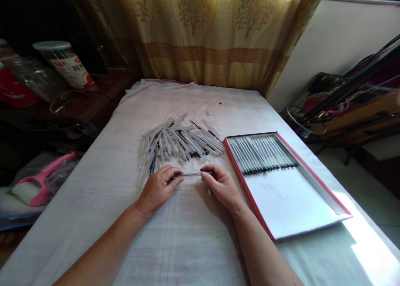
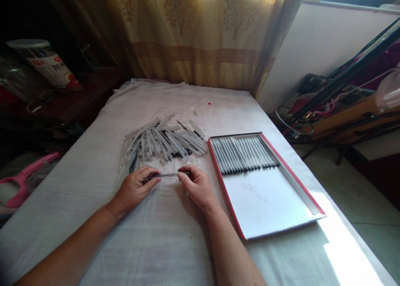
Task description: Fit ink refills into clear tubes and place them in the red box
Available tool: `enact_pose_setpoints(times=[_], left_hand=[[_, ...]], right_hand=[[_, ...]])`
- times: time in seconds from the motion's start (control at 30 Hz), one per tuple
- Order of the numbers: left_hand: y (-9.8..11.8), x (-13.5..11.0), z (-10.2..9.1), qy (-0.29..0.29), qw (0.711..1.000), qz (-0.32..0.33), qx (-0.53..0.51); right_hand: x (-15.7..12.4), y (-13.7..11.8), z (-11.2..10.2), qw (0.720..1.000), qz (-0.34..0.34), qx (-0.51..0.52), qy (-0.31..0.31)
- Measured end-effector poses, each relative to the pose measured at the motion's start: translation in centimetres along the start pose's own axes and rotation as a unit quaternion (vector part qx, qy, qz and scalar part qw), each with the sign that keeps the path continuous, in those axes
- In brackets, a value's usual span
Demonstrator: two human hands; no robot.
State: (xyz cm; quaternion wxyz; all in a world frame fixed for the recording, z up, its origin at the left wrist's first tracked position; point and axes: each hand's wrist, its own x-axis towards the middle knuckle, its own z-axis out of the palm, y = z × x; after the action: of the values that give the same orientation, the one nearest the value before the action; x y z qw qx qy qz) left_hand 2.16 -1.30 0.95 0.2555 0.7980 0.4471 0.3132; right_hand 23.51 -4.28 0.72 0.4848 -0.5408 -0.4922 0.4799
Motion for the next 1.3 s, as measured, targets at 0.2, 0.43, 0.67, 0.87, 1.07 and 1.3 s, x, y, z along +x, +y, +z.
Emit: enact_pose_setpoints(times=[0.2,0.43,0.67,0.87,1.07,1.3], left_hand=[[-1.1,2.3,-0.3,-0.013,0.981,0.048,0.185],[-0.3,4.1,0.0,-0.073,0.938,0.036,0.338],[0.5,2.8,-0.3,-0.072,0.920,0.070,0.378],[-0.1,-0.1,-0.3,0.003,0.957,0.047,0.287],[-0.5,-1.4,-0.3,0.059,0.979,0.062,0.186],[-0.1,-1.4,-0.1,0.050,0.986,0.057,0.150]], right_hand=[[0.6,0.5,-1.0,0.993,-0.010,-0.006,0.115],[0.8,0.7,-1.4,0.987,-0.019,0.010,0.160],[0.7,0.4,-1.2,0.986,-0.009,0.021,0.165],[0.3,-0.2,-1.0,0.987,-0.030,0.000,0.157],[0.0,-0.7,-0.6,0.992,-0.034,-0.008,0.123],[0.0,-0.5,-0.5,0.992,-0.032,-0.028,0.120]])
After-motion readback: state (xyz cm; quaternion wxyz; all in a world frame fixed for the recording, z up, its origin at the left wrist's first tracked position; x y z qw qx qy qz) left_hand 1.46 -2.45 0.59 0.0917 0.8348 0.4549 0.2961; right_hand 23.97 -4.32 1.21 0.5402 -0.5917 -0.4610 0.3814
